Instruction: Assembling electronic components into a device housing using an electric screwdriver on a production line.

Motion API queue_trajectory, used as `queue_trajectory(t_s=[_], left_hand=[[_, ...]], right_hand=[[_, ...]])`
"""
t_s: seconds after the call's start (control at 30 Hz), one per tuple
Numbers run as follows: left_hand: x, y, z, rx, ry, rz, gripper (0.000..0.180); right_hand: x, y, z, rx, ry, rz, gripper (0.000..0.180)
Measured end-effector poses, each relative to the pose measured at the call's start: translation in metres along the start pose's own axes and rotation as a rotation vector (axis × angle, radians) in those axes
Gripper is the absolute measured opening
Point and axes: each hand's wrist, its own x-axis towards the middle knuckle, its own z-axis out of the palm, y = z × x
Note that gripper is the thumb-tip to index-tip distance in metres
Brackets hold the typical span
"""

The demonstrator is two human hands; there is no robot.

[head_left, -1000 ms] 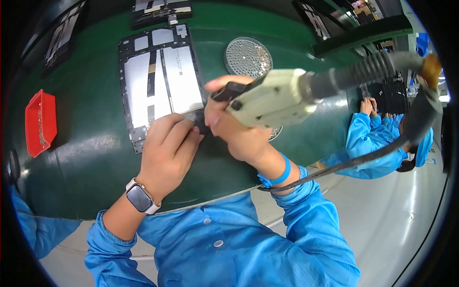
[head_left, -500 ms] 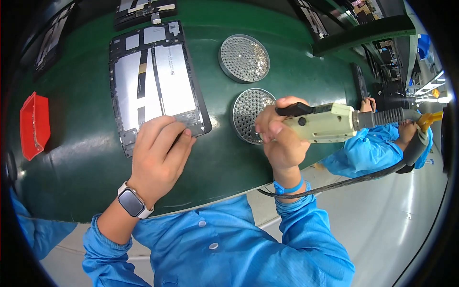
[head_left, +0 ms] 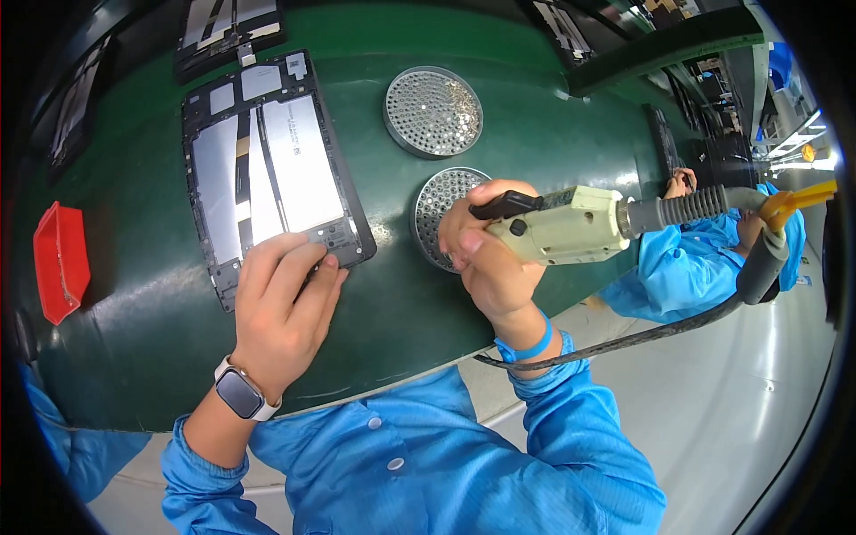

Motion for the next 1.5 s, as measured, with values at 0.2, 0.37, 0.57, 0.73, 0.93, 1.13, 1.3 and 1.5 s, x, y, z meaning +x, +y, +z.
queue_trajectory(t_s=[0.2,0.37,0.57,0.73,0.93,1.13,1.3,1.5], left_hand=[[0.0,0.0,-0.001,-0.01,0.003,-0.006,0.024],[-0.001,0.0,-0.004,-0.014,0.0,-0.018,0.026],[-0.012,-0.009,-0.018,0.035,-0.148,0.057,0.024],[-0.019,-0.01,-0.024,0.049,-0.113,0.041,0.026],[-0.023,-0.014,-0.022,0.011,-0.105,0.018,0.027],[-0.026,-0.014,-0.022,-0.009,-0.079,0.009,0.028],[-0.024,-0.015,-0.022,-0.027,-0.073,0.01,0.026],[-0.014,-0.013,-0.026,-0.185,-0.029,-0.096,0.024]], right_hand=[[-0.001,0.0,0.003,0.012,0.001,-0.005,0.037],[0.0,0.003,0.003,-0.009,-0.031,-0.035,0.037],[0.006,-0.014,0.009,-0.024,-0.054,-0.112,0.04],[0.023,-0.035,0.049,-0.015,-0.132,-0.053,0.043],[0.022,-0.004,0.084,-0.087,-0.246,-0.029,0.038],[0.02,0.009,0.089,-0.091,-0.245,-0.066,0.038],[0.02,0.012,0.085,0.012,-0.254,-0.008,0.031],[0.018,0.01,0.092,-0.044,-0.356,-0.01,0.032]])
